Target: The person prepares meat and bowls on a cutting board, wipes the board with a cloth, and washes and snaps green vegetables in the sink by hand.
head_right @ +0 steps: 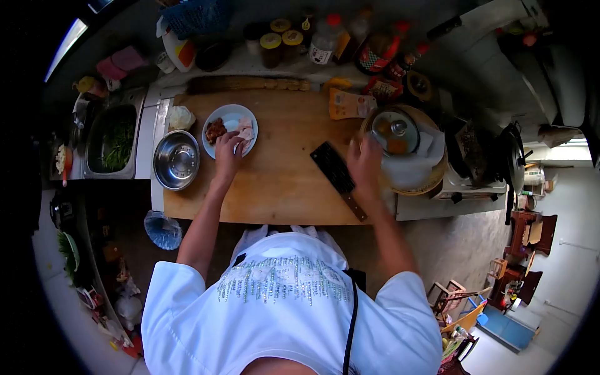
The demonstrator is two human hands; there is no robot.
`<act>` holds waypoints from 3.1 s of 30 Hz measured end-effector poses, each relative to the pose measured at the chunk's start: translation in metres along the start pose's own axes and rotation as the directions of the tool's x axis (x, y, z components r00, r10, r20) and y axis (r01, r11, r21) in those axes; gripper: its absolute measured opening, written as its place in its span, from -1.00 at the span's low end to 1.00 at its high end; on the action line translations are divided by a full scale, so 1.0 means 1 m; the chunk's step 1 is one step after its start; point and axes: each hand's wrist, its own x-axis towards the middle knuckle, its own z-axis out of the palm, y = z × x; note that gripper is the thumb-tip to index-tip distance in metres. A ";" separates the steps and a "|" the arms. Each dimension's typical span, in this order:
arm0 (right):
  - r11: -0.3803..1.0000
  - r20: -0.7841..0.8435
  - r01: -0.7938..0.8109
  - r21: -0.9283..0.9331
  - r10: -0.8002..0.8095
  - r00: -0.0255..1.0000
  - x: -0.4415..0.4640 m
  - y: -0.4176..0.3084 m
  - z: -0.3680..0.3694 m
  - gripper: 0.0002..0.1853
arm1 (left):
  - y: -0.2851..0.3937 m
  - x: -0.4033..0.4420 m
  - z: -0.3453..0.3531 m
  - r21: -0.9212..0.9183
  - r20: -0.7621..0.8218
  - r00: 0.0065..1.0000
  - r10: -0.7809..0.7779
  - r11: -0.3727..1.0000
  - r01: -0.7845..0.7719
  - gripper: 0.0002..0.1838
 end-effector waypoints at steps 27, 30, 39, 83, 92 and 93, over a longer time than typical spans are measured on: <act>0.399 0.815 -0.792 0.462 0.162 0.556 -0.023 -0.129 0.244 -0.70 | -0.017 -0.105 -0.132 -0.262 -0.177 0.849 -0.497 0.856 0.446 -0.65; 0.526 0.756 -0.711 0.467 0.179 0.629 -0.026 -0.112 0.248 -0.68 | -0.027 -0.119 -0.148 -0.265 -0.180 0.838 -0.515 0.846 0.463 -0.64; 0.505 0.697 -0.711 0.490 0.262 0.667 -0.009 0.005 0.217 -0.63 | -0.060 -0.136 -0.176 -0.226 -0.164 0.817 -0.553 0.827 0.515 -0.69; 0.296 0.897 -0.947 0.124 -0.441 -0.020 -0.234 -0.412 0.230 -0.84 | -0.107 -0.411 -0.337 -0.840 -0.450 0.082 -0.889 0.453 0.299 -0.64; 0.168 0.961 -0.971 0.171 -0.247 0.127 -0.240 -0.409 0.233 -0.75 | -0.200 -0.395 -0.364 -0.834 -0.220 0.269 -0.938 0.324 0.446 -0.66; 0.097 0.947 -0.971 0.218 -0.261 0.186 -0.237 -0.403 0.232 -0.75 | -0.206 -0.385 -0.364 -0.834 -0.198 0.288 -0.937 0.316 0.452 -0.66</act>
